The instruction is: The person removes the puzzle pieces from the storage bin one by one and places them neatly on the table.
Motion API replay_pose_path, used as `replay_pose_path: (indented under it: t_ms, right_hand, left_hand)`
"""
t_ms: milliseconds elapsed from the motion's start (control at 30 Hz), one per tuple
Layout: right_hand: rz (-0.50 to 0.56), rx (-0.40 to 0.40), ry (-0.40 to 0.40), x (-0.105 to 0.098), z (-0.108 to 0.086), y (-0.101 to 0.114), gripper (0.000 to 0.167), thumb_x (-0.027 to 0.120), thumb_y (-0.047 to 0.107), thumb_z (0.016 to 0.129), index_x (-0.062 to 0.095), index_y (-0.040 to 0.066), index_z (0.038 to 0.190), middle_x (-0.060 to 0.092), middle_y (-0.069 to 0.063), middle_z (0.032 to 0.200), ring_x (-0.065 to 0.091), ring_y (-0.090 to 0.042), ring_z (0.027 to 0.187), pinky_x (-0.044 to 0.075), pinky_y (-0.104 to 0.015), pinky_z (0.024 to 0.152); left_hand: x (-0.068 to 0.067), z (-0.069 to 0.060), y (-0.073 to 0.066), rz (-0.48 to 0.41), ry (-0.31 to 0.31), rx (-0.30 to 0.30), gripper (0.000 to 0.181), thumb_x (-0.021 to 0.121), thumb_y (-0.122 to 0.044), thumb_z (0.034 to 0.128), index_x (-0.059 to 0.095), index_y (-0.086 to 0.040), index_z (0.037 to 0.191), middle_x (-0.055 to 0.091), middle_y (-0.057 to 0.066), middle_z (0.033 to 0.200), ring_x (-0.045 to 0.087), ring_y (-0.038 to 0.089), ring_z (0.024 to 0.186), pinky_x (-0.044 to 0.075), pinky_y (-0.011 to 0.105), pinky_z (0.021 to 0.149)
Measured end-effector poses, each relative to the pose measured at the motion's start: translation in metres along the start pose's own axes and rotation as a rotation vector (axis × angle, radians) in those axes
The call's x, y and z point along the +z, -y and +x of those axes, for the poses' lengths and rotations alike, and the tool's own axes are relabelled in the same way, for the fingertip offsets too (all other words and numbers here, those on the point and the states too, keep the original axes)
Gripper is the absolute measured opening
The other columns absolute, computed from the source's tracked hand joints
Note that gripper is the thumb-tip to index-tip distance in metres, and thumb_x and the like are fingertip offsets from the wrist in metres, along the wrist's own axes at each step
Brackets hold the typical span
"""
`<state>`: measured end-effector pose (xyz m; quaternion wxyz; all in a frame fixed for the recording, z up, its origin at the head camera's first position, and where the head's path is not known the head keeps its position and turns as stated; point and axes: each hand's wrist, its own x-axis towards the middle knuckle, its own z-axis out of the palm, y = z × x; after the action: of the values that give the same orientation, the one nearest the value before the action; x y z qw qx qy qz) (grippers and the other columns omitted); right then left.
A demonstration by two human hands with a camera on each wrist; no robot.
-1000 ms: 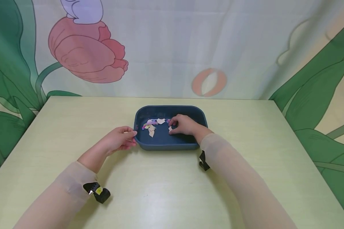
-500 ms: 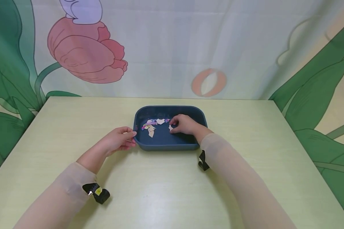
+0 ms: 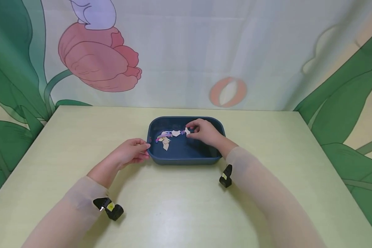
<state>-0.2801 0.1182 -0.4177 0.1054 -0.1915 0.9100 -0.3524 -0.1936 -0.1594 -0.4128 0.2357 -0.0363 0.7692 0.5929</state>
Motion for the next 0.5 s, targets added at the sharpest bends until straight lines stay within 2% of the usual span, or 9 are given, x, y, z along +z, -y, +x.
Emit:
replay_pose_path:
  t_ms: [200,500]
  right_hand:
    - [-0.025,-0.037,0.011,-0.012,-0.012,0.002,0.038,0.072,0.019,0.083,0.063,0.009,0.119,0.057,-0.007,0.106,0.054,-0.020,0.084,0.047,-0.030,0.071]
    - [0.003,-0.030,-0.023,-0.035,-0.033,-0.008,0.038,0.071,0.017,0.084,0.062,0.006,0.119,0.058,-0.009,0.104,0.052,-0.022,0.081,0.045,-0.032,0.070]
  left_hand:
    - [-0.001,-0.001,0.002,-0.007,-0.011,-0.016,0.027,0.049,-0.020,0.0979,0.049,0.004,0.107,0.061,0.004,0.078,0.063,0.017,0.075,0.051,0.029,0.072]
    - [0.001,0.002,0.001,0.008,0.010,0.006,0.031,0.052,-0.022,0.0968,0.049,0.006,0.110,0.061,0.005,0.079,0.063,0.017,0.074,0.051,0.028,0.070]
